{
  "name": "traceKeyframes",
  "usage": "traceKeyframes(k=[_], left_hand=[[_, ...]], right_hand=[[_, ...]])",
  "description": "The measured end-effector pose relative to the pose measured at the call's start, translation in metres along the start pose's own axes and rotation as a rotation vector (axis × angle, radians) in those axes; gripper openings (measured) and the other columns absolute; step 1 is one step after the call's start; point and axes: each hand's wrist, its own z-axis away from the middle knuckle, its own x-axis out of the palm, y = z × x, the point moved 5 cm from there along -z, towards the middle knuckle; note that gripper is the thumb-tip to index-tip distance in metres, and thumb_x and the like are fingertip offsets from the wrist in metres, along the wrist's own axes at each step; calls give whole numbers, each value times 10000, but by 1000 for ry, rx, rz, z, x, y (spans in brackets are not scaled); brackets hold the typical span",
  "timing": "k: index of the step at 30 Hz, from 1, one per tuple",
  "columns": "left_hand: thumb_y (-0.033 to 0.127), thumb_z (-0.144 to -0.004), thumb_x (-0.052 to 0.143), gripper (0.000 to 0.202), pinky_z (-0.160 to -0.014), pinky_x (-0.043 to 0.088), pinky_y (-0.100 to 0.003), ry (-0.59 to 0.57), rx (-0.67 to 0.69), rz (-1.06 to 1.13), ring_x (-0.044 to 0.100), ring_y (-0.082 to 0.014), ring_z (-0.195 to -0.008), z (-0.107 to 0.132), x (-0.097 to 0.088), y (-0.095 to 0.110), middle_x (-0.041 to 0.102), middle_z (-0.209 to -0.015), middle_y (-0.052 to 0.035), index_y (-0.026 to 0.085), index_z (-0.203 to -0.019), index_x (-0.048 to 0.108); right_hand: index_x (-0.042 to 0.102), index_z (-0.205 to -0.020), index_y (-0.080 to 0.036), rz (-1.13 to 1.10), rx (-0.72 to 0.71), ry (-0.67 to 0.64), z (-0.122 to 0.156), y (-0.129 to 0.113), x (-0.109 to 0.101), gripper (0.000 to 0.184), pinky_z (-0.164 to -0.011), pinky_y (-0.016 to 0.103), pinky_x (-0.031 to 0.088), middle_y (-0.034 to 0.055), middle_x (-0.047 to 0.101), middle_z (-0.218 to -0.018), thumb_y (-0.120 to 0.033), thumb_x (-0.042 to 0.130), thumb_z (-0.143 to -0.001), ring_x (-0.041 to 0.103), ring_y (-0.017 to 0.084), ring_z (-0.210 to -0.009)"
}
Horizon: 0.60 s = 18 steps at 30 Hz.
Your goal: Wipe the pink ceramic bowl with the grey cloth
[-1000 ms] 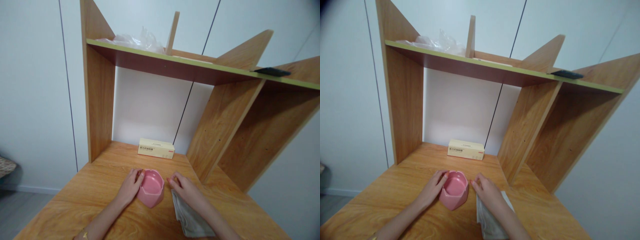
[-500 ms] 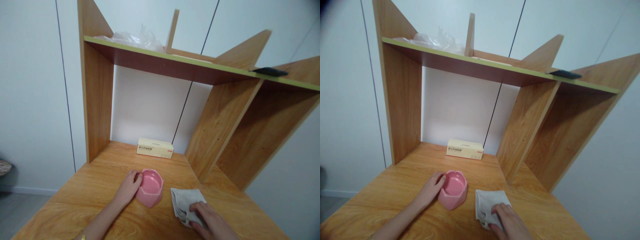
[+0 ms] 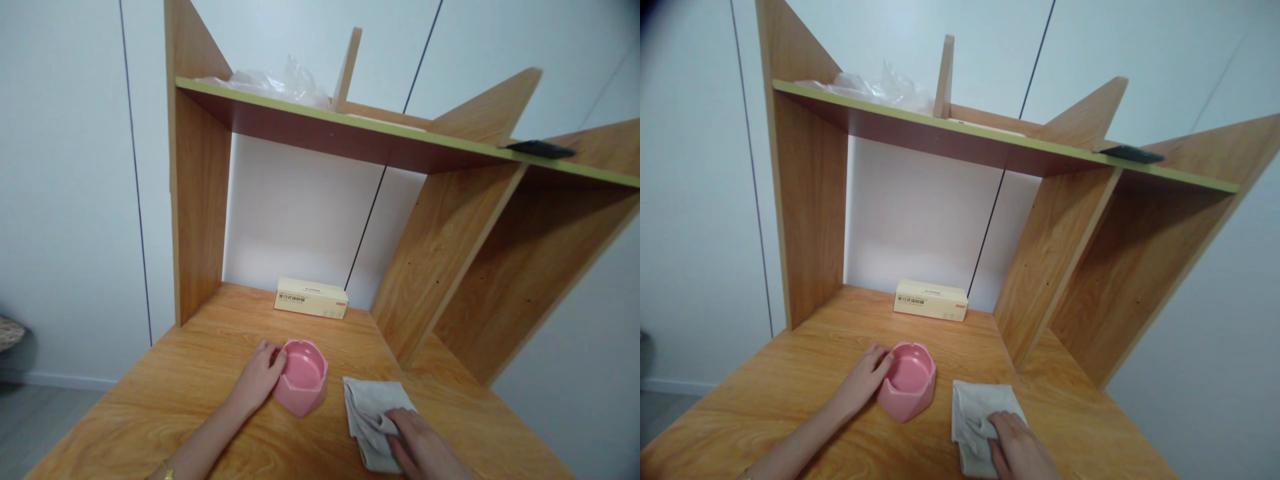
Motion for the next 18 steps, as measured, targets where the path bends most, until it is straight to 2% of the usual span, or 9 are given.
traceKeyframes(k=[5, 12, 16, 18], left_hand=[[397, -822, 316, 355, -798, 401, -316, -12, 4, 2, 545, -191, -821, 1, -1, 2, 532, -819, -53, 166, -808, 584], [385, -816, 306, 367, -790, 391, -303, -27, -1, -24, 544, -194, -824, 0, 1, 2, 552, -813, -64, 158, -774, 591], [384, -818, 304, 361, -791, 388, -305, -25, -5, -28, 543, -196, -832, 1, 0, 4, 562, -818, -65, 159, -787, 585], [383, -820, 302, 358, -794, 387, -304, -24, -9, -29, 544, -197, -837, 1, 0, 5, 566, -820, -64, 162, -779, 581]], right_hand=[[581, -884, -204, -59, 27, -37, -2, -1, -1, 204, -777, 272, 444, 71, 637, -911, -275, 533, -698, 587, 200, -859], [585, -943, -182, 42, 19, 9, 0, -6, 2, 333, -790, 322, 458, 103, 633, -948, -384, 582, -678, 588, 243, -891], [597, -923, -173, 114, -24, 33, -1, -8, 3, 248, -773, 315, 475, 110, 648, -911, -327, 483, -765, 608, 225, -859], [599, -931, -175, 132, -45, 52, 0, -9, 4, 250, -768, 307, 480, 112, 651, -918, -319, 491, -758, 612, 225, -858]])
